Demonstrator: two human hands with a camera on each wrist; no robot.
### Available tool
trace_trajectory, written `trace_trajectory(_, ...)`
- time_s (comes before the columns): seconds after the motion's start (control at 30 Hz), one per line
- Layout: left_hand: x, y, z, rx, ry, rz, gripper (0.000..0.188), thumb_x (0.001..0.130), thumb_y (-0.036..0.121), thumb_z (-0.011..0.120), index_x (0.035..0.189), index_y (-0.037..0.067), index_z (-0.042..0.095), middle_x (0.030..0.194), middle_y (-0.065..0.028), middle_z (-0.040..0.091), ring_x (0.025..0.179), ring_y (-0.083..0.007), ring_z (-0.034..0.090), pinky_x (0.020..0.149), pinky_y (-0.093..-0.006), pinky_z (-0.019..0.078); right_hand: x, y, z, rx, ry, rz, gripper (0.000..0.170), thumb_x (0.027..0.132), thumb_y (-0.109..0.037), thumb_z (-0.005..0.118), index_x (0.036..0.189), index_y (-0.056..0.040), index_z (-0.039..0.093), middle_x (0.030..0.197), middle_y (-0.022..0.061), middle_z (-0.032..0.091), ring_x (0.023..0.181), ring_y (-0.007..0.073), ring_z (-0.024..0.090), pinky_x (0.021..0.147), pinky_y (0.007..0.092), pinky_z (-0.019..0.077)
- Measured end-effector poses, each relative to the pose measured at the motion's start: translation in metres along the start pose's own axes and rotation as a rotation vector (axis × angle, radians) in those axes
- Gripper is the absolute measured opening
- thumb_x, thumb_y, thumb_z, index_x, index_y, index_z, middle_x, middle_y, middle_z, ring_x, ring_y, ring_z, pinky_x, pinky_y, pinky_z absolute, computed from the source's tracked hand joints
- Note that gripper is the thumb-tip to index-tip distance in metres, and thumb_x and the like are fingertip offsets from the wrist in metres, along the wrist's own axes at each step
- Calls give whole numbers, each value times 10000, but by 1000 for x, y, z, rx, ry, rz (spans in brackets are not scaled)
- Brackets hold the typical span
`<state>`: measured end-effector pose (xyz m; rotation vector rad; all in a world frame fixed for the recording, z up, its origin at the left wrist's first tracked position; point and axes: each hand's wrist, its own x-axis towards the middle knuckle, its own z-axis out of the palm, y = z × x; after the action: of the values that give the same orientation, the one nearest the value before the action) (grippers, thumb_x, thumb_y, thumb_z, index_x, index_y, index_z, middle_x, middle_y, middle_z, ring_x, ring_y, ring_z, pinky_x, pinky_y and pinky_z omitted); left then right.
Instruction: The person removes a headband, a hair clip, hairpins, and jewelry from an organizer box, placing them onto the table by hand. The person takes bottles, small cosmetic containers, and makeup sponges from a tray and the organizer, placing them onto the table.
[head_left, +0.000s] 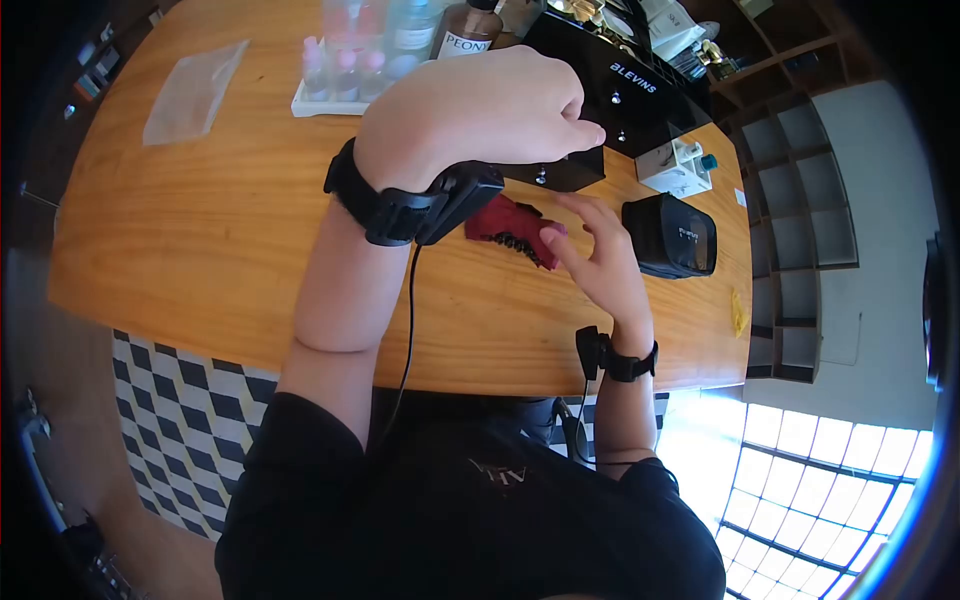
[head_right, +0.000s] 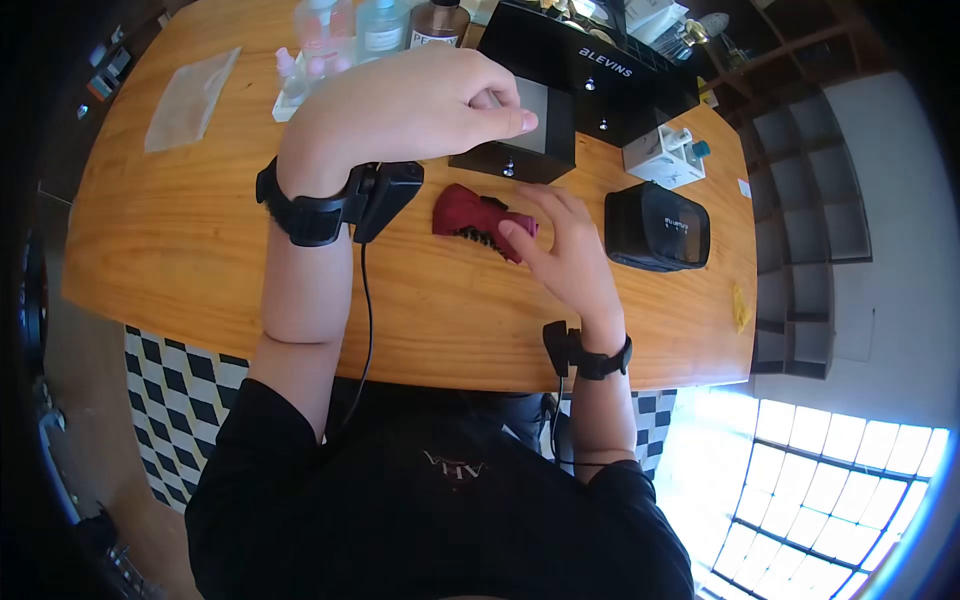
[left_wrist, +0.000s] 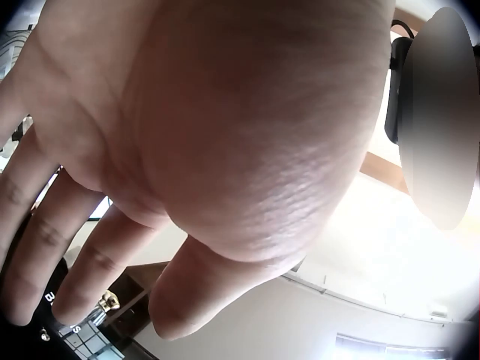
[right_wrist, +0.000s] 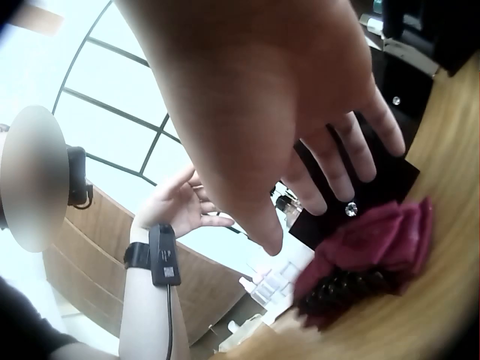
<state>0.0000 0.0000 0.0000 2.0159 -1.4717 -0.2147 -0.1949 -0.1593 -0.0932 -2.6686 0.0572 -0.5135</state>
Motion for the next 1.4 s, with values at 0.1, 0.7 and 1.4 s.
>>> trace_trajectory(0.1, -4, 4, -5, -8, -21, -15, 398, 1015, 397, 602, 1001, 27, 748, 739, -124, 687, 632, -220, 616, 609, -332, 467, 17, -4, 4, 94, -44, 194, 454, 895, -236, 768, 1265, 1, 660, 1182, 201, 675, 1001, 342, 692, 895, 387, 545)
trace_trajectory(0.7, -3, -2, -6, -68, -17, -48, 403, 997, 391, 639, 1070, 4, 725, 783, -115, 714, 632, -186, 613, 594, -312, 472, 126, 135, 79, 366, -9, 22, 476, 955, -286, 707, 1298, 21, 586, 1186, 211, 667, 1087, 278, 669, 931, 344, 535)
trace_trajectory(1.4, 2, 2, -5, -75, -78, -67, 419, 1006, 371, 650, 1112, -30, 711, 768, -87, 709, 646, -147, 603, 597, -286, 458, 31, 160, 24, 1299, 592, 922, 378, 980, -440, 625, 1104, -84, 604, 996, 77, 656, 889, 225, 648, 794, 360, 515)
